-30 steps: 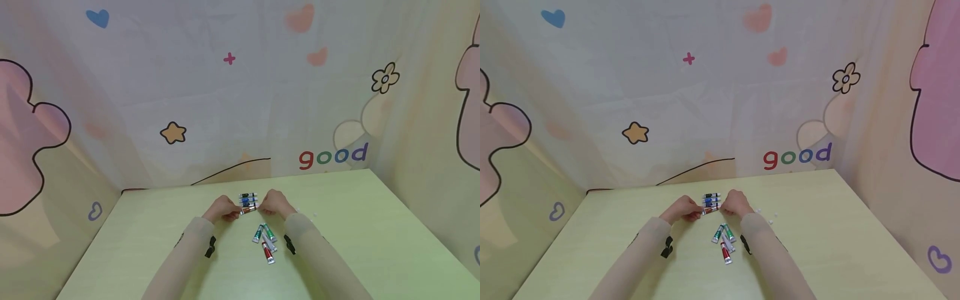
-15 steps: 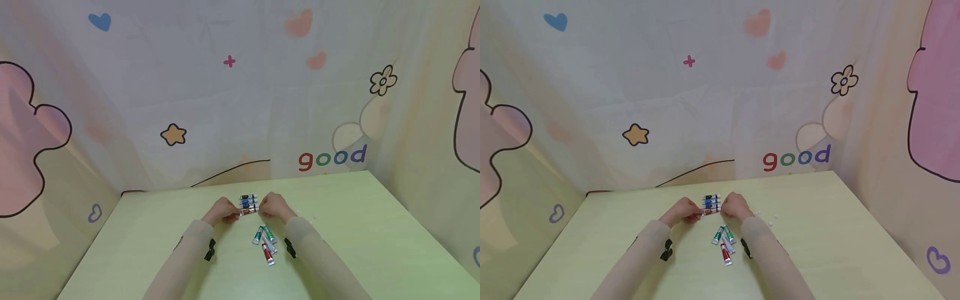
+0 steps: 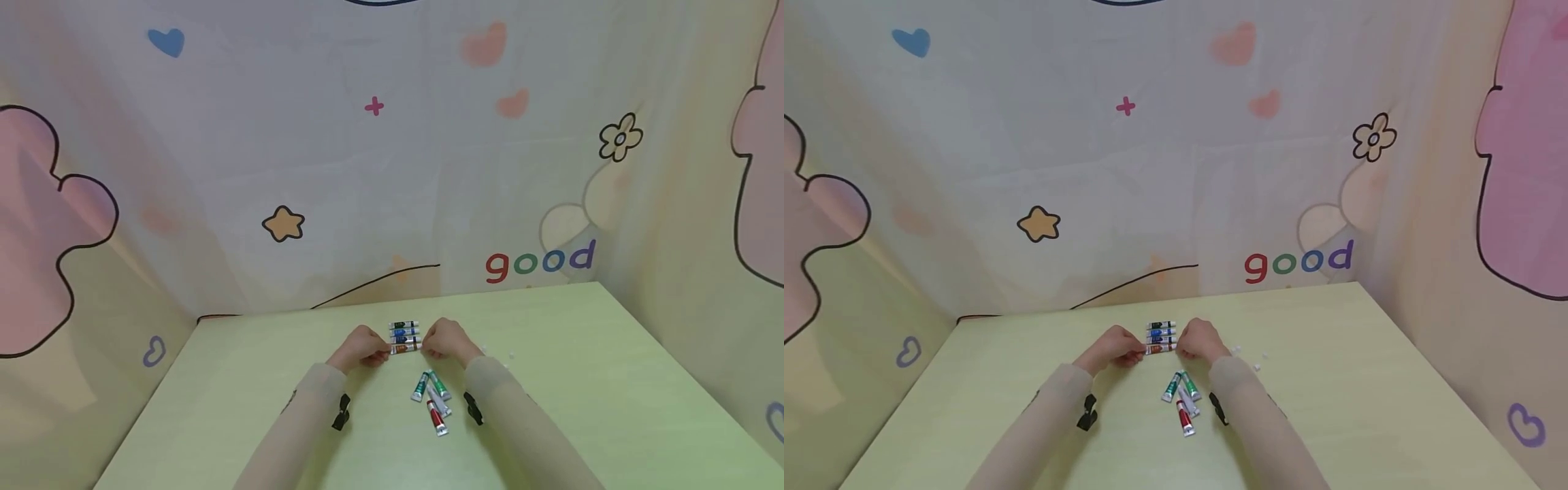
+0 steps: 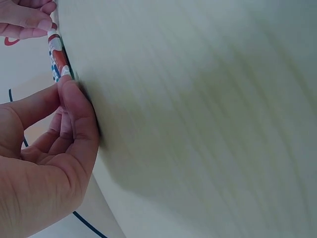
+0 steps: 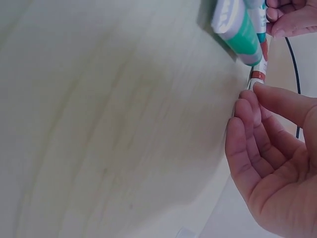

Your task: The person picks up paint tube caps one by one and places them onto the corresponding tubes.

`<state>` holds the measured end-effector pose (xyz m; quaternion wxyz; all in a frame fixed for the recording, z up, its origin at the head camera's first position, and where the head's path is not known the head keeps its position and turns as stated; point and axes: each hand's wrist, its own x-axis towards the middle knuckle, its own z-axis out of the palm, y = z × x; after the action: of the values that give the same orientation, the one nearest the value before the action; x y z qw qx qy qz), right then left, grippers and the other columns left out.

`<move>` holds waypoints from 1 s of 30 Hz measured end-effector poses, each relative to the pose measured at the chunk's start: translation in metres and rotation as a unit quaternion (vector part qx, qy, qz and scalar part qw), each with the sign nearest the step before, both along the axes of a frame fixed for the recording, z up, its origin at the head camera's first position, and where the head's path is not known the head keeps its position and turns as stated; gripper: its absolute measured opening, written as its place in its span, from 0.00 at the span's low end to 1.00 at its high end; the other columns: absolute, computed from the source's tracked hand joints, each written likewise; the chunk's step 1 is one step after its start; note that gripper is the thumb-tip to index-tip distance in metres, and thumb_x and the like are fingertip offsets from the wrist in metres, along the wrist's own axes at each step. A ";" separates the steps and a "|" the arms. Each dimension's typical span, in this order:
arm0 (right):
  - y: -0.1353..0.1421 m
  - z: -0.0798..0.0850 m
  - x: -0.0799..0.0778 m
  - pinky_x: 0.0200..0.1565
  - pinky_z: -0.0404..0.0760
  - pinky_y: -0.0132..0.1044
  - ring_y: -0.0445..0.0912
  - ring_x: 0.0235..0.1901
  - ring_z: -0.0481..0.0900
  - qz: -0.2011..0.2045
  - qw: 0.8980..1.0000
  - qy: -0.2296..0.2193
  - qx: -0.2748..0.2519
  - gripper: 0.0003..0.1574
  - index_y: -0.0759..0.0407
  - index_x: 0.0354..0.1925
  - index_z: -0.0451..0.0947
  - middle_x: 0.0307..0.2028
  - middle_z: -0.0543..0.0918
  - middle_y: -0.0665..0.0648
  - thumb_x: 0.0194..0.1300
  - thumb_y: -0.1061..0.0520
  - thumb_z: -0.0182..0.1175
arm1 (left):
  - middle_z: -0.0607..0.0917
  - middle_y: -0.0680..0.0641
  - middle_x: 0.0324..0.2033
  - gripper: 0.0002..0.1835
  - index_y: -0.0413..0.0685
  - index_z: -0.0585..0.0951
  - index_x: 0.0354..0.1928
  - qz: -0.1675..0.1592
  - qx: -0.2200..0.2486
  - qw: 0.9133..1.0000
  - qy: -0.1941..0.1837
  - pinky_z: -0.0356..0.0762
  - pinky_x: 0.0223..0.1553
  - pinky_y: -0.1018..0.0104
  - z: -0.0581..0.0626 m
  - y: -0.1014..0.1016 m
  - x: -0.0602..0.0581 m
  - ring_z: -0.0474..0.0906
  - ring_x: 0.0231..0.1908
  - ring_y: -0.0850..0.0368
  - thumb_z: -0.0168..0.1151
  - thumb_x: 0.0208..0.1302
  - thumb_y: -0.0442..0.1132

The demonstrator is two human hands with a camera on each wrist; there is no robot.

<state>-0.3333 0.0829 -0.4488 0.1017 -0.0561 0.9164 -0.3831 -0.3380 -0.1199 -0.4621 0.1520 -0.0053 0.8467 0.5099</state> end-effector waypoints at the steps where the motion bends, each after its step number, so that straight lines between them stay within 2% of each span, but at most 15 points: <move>1: 0.000 0.000 0.001 0.27 0.76 0.33 0.45 0.22 0.76 -0.003 1.000 0.001 0.000 0.05 0.62 0.28 0.83 0.21 0.80 0.54 0.57 0.61 0.64 | 0.82 0.46 0.19 0.08 0.34 0.83 0.30 0.000 0.001 1.000 -0.001 0.76 0.20 0.70 0.000 0.000 0.000 0.73 0.14 0.62 0.63 0.59 0.34; 10: -0.001 -0.003 0.003 0.23 0.73 0.31 0.43 0.19 0.73 0.003 1.000 0.014 0.014 0.05 0.63 0.28 0.82 0.20 0.79 0.54 0.57 0.60 0.64 | 0.82 0.46 0.20 0.10 0.32 0.83 0.33 -0.009 0.005 1.000 -0.005 0.76 0.21 0.71 0.000 0.000 0.003 0.72 0.15 0.62 0.61 0.62 0.35; 18: 0.000 0.001 0.002 0.24 0.76 0.32 0.45 0.20 0.75 0.000 1.000 -0.002 0.005 0.06 0.62 0.25 0.81 0.19 0.79 0.54 0.57 0.63 0.63 | 0.82 0.45 0.21 0.10 0.34 0.83 0.31 -0.009 0.005 1.000 0.000 0.76 0.21 0.70 0.000 -0.001 0.001 0.72 0.15 0.61 0.60 0.62 0.36; 24: 0.008 0.003 0.002 0.28 0.78 0.35 0.46 0.22 0.77 -0.005 1.000 -0.002 0.012 0.04 0.63 0.28 0.81 0.21 0.80 0.55 0.57 0.62 0.63 | 0.82 0.45 0.21 0.13 0.33 0.82 0.32 -0.020 0.009 1.000 0.006 0.78 0.24 0.67 -0.003 -0.005 0.000 0.75 0.17 0.60 0.57 0.65 0.38; 30: 0.025 0.010 0.000 0.31 0.79 0.38 0.48 0.24 0.78 -0.014 0.999 -0.006 0.029 0.07 0.64 0.32 0.81 0.24 0.81 0.57 0.59 0.60 0.63 | 0.82 0.45 0.25 0.11 0.36 0.79 0.38 -0.027 -0.027 0.999 0.022 0.78 0.25 0.66 0.000 -0.009 0.005 0.76 0.21 0.59 0.59 0.64 0.39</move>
<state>-0.3328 0.1082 -0.4392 0.1037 -0.0381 0.9271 -0.3582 -0.3334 -0.1291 -0.4624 0.1466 0.0249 0.8632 0.4825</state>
